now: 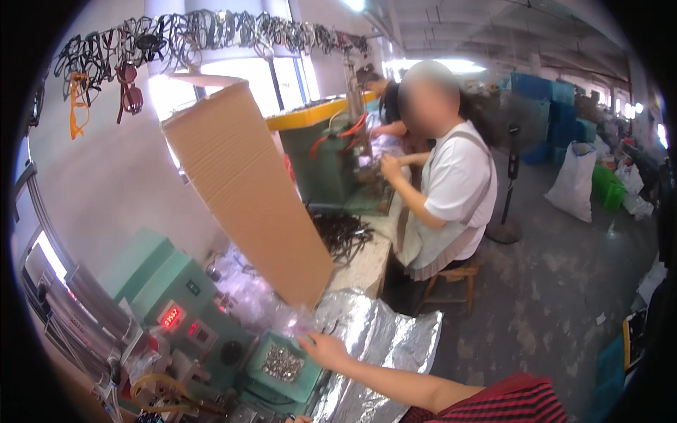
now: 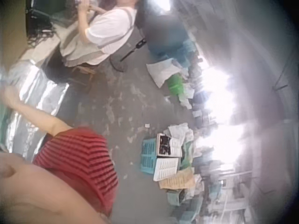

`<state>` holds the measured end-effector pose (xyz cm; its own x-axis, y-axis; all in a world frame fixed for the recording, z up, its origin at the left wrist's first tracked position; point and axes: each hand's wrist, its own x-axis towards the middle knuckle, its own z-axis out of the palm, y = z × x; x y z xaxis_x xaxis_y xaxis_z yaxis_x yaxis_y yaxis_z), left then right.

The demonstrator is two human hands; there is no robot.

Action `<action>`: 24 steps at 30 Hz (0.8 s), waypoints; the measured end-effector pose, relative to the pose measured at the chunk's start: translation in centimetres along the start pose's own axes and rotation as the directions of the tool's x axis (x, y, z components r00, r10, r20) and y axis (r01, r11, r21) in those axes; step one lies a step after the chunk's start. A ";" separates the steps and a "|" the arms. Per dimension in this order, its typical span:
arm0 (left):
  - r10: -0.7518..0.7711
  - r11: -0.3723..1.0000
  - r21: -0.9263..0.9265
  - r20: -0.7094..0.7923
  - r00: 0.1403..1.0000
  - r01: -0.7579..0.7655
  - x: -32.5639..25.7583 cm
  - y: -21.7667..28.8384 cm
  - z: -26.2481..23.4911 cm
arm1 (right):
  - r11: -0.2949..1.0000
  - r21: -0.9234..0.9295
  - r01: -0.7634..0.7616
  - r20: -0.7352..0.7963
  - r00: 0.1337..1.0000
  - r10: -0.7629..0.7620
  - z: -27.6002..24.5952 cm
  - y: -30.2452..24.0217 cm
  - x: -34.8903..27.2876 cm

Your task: The person operates a small green machine to process black wires and small metallic components. They repeatedly pick up wires, place them into the machine, and collect the processed components into a green tray. The task is performed continuously throughout the clip.

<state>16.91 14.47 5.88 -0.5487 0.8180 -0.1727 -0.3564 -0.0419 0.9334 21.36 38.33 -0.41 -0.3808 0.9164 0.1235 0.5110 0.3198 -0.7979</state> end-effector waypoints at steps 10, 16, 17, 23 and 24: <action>0.082 0.959 0.265 0.073 0.994 -0.099 0.7 -1.4 -1.7 | 0.999 0.042 0.006 -0.008 1.000 -0.005 0.3 0.1 0.1; 0.039 0.983 -0.183 0.109 0.993 -0.019 -0.4 -0.1 -4.7 | 0.997 0.072 -0.014 0.066 0.998 0.010 0.0 0.1 0.3; 0.035 0.983 -0.182 0.148 0.988 -0.008 -0.9 -0.1 -6.5 | 0.999 0.050 -0.015 0.077 0.997 0.011 0.1 -0.1 0.2; 0.186 0.966 0.245 -0.426 0.885 -0.085 -6.8 1.6 -13.8 | 0.991 0.131 0.043 0.013 0.999 -0.045 1.0 0.5 0.2; 0.249 0.904 0.428 -0.486 0.838 -0.020 -7.0 2.2 -15.3 | 0.986 0.162 0.034 0.002 0.999 -0.034 0.7 0.4 0.2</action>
<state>8.43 -0.12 4.32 -0.9161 0.3956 -0.0653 0.0127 0.1914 0.9814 20.94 38.44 -1.12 -0.3998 0.9043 0.1497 0.3662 0.3073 -0.8783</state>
